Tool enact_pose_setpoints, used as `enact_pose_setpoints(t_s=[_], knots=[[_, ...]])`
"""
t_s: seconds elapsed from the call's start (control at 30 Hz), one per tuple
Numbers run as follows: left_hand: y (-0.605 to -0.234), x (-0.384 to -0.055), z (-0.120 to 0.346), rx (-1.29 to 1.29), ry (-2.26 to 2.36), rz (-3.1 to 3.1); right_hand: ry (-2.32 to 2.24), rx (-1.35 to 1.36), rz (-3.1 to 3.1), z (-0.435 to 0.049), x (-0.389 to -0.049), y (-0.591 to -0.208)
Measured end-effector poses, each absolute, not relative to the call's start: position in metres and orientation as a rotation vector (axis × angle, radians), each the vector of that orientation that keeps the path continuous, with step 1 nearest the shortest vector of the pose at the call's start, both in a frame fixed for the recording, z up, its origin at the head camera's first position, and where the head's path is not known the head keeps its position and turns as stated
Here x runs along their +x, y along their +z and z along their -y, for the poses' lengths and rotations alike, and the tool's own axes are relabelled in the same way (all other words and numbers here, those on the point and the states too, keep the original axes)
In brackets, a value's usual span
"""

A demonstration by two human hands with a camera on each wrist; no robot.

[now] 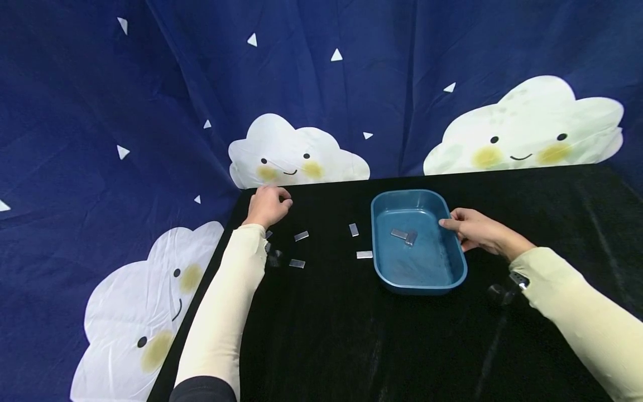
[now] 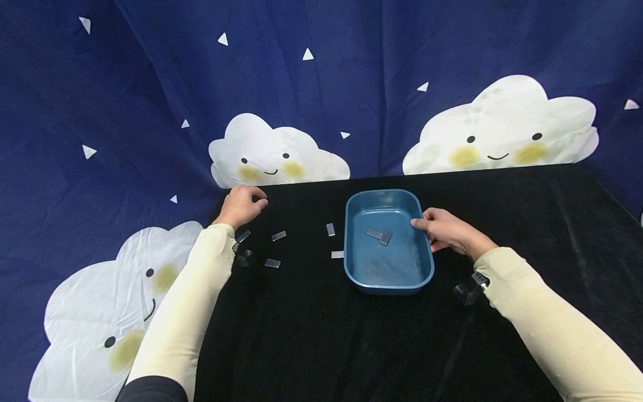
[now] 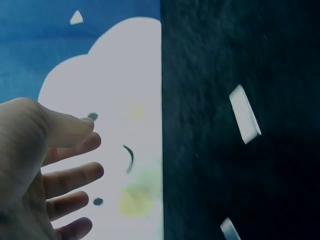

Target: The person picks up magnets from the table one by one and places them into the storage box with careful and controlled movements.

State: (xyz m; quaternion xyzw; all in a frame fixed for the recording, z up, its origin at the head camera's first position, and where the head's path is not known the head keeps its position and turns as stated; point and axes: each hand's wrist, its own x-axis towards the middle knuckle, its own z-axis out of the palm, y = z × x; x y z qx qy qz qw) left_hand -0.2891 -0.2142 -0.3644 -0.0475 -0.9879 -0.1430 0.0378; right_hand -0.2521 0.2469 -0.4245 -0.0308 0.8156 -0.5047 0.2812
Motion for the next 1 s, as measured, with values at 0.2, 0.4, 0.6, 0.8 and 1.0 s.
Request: enact_pose_setpoints(t_s=[0.2,0.4,0.6,0.8,1.0], knots=[[-0.375,-0.286,0.239,-0.070,-0.426,3.056,-1.386,-0.119,-2.157,-0.248,-0.254,-0.426],[-0.385,-0.284,0.259,-0.003,-0.404,3.065,-1.419,-0.138,-2.130,-0.245,-0.255,-0.428],[-0.397,-0.281,0.276,0.072,-0.424,3.137,-1.410,-0.141,-2.128,-0.240,-0.254,-0.428],[-0.410,-0.278,0.291,0.125,-0.467,3.186,-1.407,-0.120,-2.123,-0.237,-0.253,-0.426],[-0.418,-0.274,0.298,0.160,-0.479,3.205,-1.409,-0.126,-2.118,-0.238,-0.252,-0.426]])
